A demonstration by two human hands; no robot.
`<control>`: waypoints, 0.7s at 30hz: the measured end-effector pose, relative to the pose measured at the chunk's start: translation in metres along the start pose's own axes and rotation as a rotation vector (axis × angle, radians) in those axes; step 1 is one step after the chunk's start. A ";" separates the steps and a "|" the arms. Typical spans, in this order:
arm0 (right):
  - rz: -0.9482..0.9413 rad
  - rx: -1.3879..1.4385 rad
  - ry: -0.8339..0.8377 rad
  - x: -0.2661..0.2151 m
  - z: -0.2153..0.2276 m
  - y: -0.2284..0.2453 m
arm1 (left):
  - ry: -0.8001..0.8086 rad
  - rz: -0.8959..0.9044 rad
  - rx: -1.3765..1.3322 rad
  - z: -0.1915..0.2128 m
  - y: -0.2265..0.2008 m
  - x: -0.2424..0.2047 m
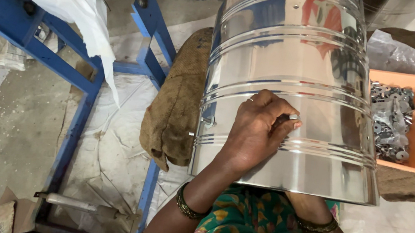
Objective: The person sits on the floor and fastens small metal fasteners into pre-drilled holes on a large cylindrical stainless steel container. They repeatedly pick fasteners from a nearby orange tray and press them into place on the container's surface.
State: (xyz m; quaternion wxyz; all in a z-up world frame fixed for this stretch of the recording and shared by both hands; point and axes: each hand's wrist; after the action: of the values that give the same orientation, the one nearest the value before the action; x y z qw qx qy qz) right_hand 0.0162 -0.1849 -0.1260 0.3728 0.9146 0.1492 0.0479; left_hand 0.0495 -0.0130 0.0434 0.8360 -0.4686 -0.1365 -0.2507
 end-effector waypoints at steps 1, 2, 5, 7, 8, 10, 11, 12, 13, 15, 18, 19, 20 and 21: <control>-0.004 0.028 -0.005 0.001 -0.005 0.003 | -0.004 -0.011 -0.002 0.000 0.000 0.000; -0.002 0.031 -0.005 0.001 -0.009 0.004 | -0.009 -0.021 -0.004 -0.001 0.000 0.000; 0.015 0.007 0.021 0.004 -0.013 0.007 | -0.007 -0.012 -0.016 -0.001 0.000 0.001; 0.020 -0.005 0.033 0.003 -0.012 0.007 | -0.007 -0.010 -0.010 -0.001 0.000 0.001; 0.021 -0.008 0.038 0.003 -0.012 0.007 | -0.013 -0.021 0.002 0.000 0.000 0.000; 0.026 -0.012 0.043 0.001 -0.012 0.007 | -0.008 -0.020 -0.002 0.000 -0.001 0.000; 0.029 -0.013 0.052 0.002 -0.012 0.007 | -0.001 -0.009 -0.016 0.000 -0.002 0.001; 0.035 -0.016 0.054 0.003 -0.012 0.008 | 0.005 0.003 -0.030 0.000 -0.002 0.001; 0.036 -0.017 0.056 0.002 -0.012 0.008 | 0.004 -0.001 -0.012 0.000 -0.003 0.001; 0.037 -0.022 0.056 0.002 -0.011 0.007 | 0.001 -0.008 0.025 0.000 -0.003 0.001; 0.045 -0.030 0.056 0.001 -0.009 0.008 | 0.023 0.004 -0.003 -0.001 -0.002 0.002; 0.051 -0.033 0.058 0.002 -0.009 0.009 | 0.026 0.012 -0.013 -0.001 -0.002 0.003; 0.057 -0.032 0.060 0.002 -0.009 0.008 | 0.029 0.021 -0.022 -0.002 -0.003 0.003; 0.057 -0.033 0.063 0.004 -0.009 0.009 | 0.029 0.032 -0.030 -0.002 -0.003 0.003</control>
State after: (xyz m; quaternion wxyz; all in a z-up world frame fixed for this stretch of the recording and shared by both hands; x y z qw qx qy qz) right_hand 0.0200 -0.1836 -0.1133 0.3815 0.9102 0.1338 0.0900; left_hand 0.0507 -0.0169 0.0460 0.8346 -0.4796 -0.1133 -0.2461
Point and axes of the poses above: each hand's wrist, its own x-axis towards the middle knuckle, its own z-axis out of the back of the hand, y = z × x, and after that the axes turned 8 degrees about y, right-handed
